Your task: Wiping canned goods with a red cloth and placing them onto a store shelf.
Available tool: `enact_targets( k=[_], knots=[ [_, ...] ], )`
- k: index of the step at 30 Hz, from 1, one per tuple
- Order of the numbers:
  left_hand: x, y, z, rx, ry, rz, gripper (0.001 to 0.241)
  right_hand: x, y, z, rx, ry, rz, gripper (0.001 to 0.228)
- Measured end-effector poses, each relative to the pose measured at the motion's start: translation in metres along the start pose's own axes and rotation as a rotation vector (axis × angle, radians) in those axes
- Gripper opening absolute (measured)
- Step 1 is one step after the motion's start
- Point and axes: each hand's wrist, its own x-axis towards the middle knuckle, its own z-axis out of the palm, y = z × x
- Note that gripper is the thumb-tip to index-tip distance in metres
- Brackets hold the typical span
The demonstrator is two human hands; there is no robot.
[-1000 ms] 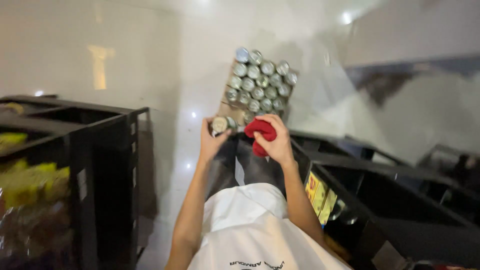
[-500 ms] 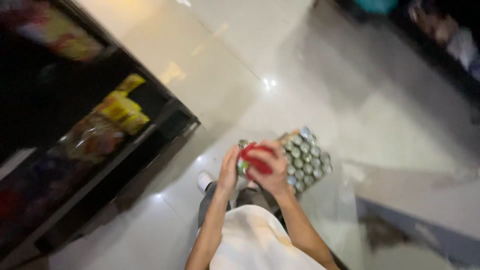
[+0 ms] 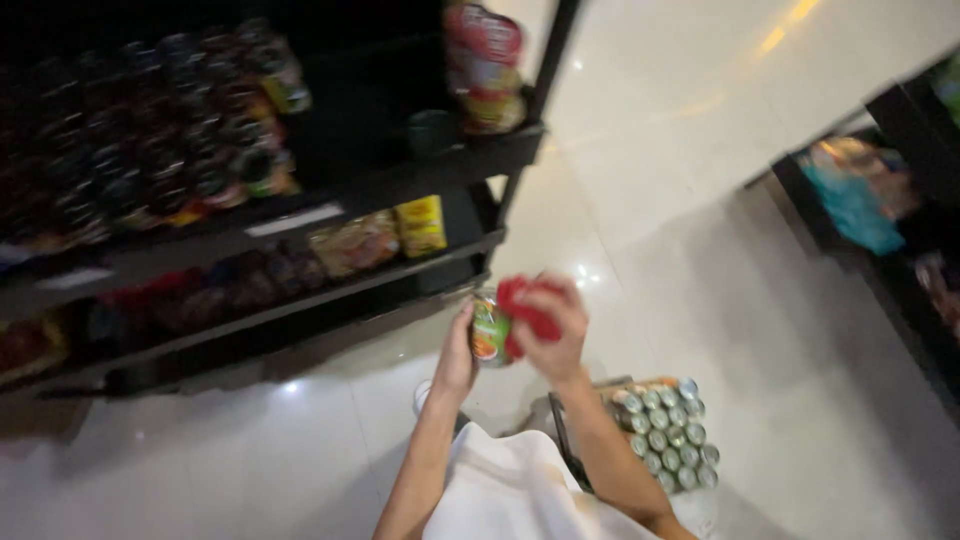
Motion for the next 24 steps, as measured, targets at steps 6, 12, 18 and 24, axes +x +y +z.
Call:
enact_targets(
  k=[6, 12, 18, 24],
  knots=[
    [0.004, 0.044, -0.056, 0.229, 0.108, 0.298, 0.057, 0.009, -0.035, 0.078, 0.090, -0.033, 0.018, 0.034],
    [-0.034, 0.200, -0.047, 0.621, 0.220, 0.461, 0.057, 0.028, -0.042, 0.089, 0.172, -0.442, -0.012, 0.039],
    [-0.053, 0.227, -0.039, 1.136, 0.187, 0.674, 0.066, 0.107, -0.091, 0.119, 0.097, -0.752, -0.128, 0.035],
    [-0.059, 0.242, -0.044, 1.116, 0.303, 0.724, 0.063, 0.102, -0.092, 0.135, 0.029, -0.741, -0.173, 0.035]
  ],
)
